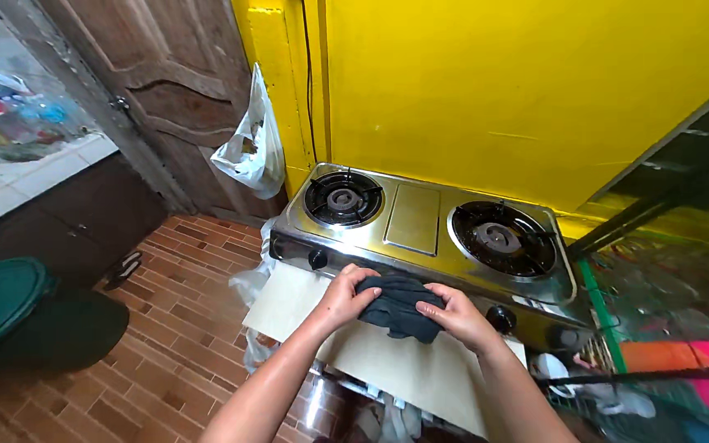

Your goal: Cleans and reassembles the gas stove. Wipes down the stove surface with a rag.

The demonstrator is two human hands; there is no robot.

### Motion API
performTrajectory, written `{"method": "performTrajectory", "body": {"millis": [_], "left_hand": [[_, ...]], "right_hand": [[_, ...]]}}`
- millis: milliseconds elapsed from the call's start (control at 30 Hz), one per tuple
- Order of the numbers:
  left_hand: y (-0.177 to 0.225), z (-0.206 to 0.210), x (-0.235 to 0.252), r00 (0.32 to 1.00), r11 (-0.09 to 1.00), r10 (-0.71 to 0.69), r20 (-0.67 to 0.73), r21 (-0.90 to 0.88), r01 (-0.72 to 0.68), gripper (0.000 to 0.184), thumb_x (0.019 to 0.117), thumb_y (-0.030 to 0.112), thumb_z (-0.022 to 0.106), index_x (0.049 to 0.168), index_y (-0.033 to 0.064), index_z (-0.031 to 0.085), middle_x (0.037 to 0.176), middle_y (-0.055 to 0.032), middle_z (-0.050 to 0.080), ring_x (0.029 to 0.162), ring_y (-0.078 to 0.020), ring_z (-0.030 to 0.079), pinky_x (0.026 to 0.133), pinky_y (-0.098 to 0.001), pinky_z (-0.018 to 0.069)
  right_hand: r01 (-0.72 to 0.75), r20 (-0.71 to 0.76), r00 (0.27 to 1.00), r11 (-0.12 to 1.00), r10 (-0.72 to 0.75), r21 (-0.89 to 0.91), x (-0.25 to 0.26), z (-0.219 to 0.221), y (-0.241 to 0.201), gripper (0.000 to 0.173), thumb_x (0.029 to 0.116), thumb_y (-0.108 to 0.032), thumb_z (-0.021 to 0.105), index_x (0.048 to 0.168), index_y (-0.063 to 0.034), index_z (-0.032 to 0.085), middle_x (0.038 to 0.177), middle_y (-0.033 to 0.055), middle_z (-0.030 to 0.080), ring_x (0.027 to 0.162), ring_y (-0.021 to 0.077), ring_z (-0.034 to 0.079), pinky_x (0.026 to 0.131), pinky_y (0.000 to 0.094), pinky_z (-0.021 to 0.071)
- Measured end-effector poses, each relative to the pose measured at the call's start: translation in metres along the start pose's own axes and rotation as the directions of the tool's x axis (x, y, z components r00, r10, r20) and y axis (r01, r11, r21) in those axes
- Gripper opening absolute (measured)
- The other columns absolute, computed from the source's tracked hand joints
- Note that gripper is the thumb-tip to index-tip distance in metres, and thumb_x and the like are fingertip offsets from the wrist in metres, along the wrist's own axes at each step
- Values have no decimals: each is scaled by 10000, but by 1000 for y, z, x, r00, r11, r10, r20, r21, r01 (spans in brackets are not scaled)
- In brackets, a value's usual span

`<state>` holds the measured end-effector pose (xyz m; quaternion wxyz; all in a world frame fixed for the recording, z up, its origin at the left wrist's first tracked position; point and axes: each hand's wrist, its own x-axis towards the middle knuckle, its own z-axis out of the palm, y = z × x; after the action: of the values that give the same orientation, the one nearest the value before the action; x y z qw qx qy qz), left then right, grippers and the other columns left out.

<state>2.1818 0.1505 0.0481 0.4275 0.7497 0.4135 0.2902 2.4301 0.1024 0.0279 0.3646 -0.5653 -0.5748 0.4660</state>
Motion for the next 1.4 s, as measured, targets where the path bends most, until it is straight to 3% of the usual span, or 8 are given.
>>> {"method": "performTrajectory", "body": {"millis": [200,467,733,833,933,1033,1167,1400], "left_hand": [[-4,-13,-71,993,988,93,-68,131,-83,227,932,166,683,979,-49,740,1135,-220,651,1091,-308,621,960,-445,510],[-4,-11,-144,903,960,267,-337,10,-280,220,976,124,566,977,-58,689,881,-81,713,817,-11,667,797,-190,559],[17,-15,-138,966,960,-19,-257,-275,-54,188,979,103,559,1054,-43,651,926,-27,679,767,-3,648,728,-198,563],[24,-15,-105,961,969,-15,-276,-240,-54,411,969,109,581,1334,-78,557,1300,-190,610,1082,-181,664,917,-328,571],[14,-15,-59,975,998,-31,-219,-61,18,536,994,164,586,1465,-62,468,1497,-272,468,1345,-341,522,1084,-440,468],[-4,-4,-12,988,996,-59,-145,59,69,535,1029,200,570,1482,-60,453,1537,-281,429,1436,-378,429,1190,-480,359],[-25,16,45,981,938,-185,-54,286,193,599,1064,343,510,1561,31,391,1633,-226,320,1521,-388,295,1235,-573,217],[-51,36,69,937,794,-347,-33,521,312,657,1062,447,483,1616,132,323,1703,-116,213,1589,-333,95,1225,-671,7]], "right_hand": [[232,-167,954,967,-248,-107,-42,31,-8,240,882,-100,675,1060,41,753,1272,219,616,1174,197,594,977,307,510],[396,-194,898,917,-395,-36,-78,66,-32,174,912,-84,636,1003,2,757,973,7,737,902,-37,660,843,146,543],[401,17,916,916,-401,9,-48,36,-78,149,967,-86,574,943,-35,712,859,-91,692,797,-74,626,772,148,536],[419,-73,900,900,-429,-120,0,8,-95,138,973,-63,591,933,-36,720,816,-49,698,754,-13,643,747,213,559],[183,-260,878,784,-402,-593,54,-22,-105,293,1010,-171,650,1268,-40,697,1220,205,677,1123,362,644,952,588,496],[-81,-267,947,675,-177,-733,92,-14,-89,657,1015,-465,598,1561,-132,449,1654,283,250,1514,546,199,1130,789,173],[-181,-109,981,550,161,-815,140,24,-22,828,1000,-711,377,1666,-268,165,1721,208,-37,1550,537,-51,1155,798,-1],[-297,-218,954,519,207,-801,258,-35,4,782,1029,-683,341,1657,-233,220,1726,193,38,1570,487,0,1196,739,42]]}}
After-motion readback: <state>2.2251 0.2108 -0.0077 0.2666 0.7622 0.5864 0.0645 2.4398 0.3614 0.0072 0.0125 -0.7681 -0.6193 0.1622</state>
